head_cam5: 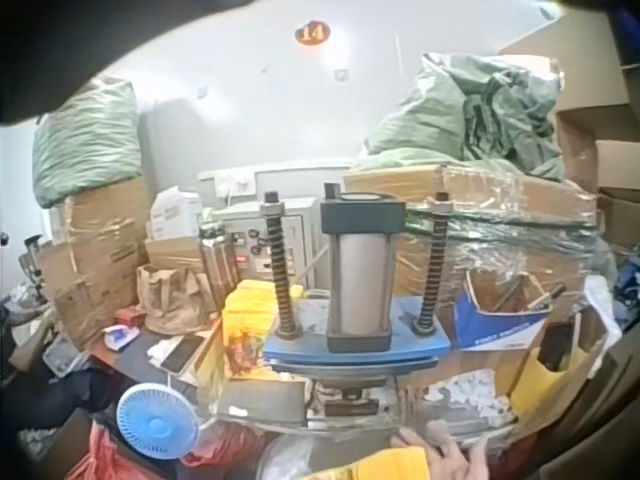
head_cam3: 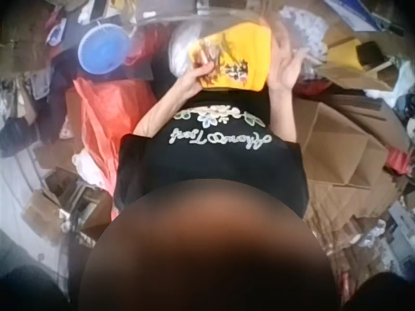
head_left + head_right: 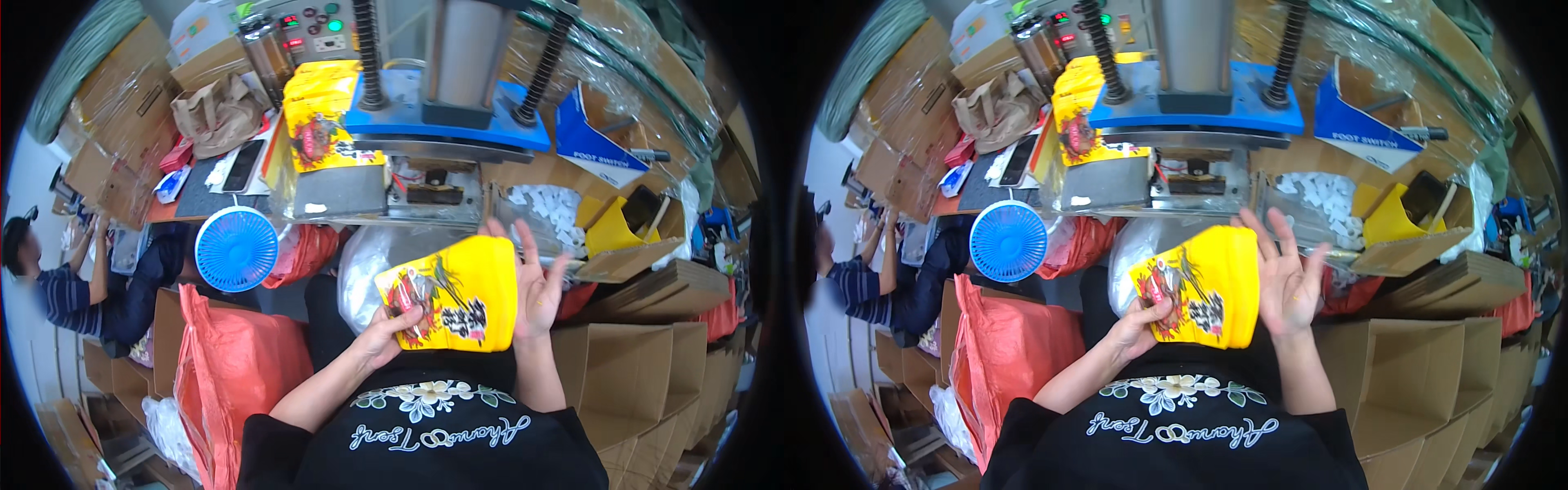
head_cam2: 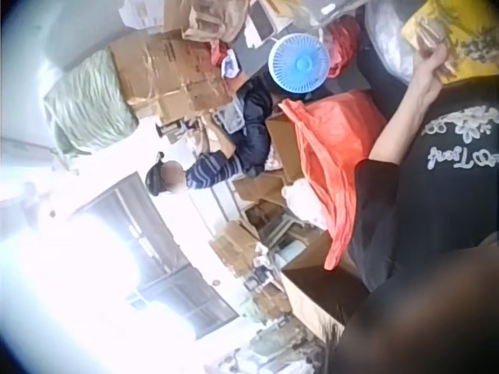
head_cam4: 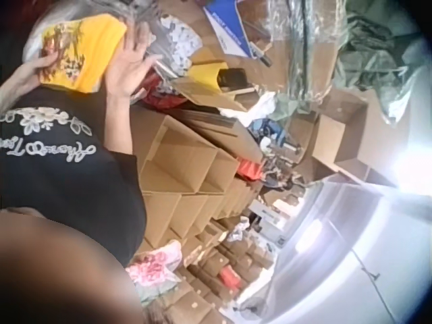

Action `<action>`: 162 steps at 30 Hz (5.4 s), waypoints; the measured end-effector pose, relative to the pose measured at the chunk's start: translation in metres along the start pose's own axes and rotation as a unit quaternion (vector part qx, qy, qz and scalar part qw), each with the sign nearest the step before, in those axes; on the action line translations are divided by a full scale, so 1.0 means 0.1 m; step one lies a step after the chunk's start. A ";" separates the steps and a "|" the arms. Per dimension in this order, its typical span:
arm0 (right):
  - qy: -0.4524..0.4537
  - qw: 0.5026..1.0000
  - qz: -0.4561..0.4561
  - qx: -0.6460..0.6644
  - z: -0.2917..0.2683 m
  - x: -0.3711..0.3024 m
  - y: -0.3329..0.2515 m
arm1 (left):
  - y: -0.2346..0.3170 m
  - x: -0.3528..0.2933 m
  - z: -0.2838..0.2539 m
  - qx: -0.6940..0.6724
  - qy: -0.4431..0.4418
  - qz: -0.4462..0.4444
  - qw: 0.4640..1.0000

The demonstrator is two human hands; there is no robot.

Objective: Packing yellow-packaged products into plastic bags and using a heat sealer to seal them.

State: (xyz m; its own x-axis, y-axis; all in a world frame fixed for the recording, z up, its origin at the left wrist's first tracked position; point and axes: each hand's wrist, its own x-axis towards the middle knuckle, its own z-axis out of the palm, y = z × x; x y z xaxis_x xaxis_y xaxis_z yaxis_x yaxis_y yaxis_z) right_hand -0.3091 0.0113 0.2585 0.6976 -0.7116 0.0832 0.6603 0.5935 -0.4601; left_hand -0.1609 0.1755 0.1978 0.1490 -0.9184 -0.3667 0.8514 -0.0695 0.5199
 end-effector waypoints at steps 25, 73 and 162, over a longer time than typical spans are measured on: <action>0.196 0.478 -0.458 -0.723 0.01 0.31 -1.81 | 1.21 -0.45 -0.58 0.280 0.201 0.309 0.886; 0.072 0.469 -0.162 -0.865 -0.63 0.41 -0.65 | 1.58 1.05 -0.71 0.541 0.378 0.562 0.499; -0.078 0.737 0.091 -0.665 -0.06 0.70 0.05 | 0.27 0.63 -0.27 0.460 0.065 0.176 0.868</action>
State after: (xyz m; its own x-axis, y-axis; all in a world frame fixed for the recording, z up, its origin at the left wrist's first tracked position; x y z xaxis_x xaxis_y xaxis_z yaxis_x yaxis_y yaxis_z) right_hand -0.2586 -0.0383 0.2567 0.8331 -0.5521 -0.0342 -0.2327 -0.2936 -0.9272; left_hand -0.1152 0.1262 0.1681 0.4239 -0.8986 -0.1129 -0.0118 -0.1302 0.9914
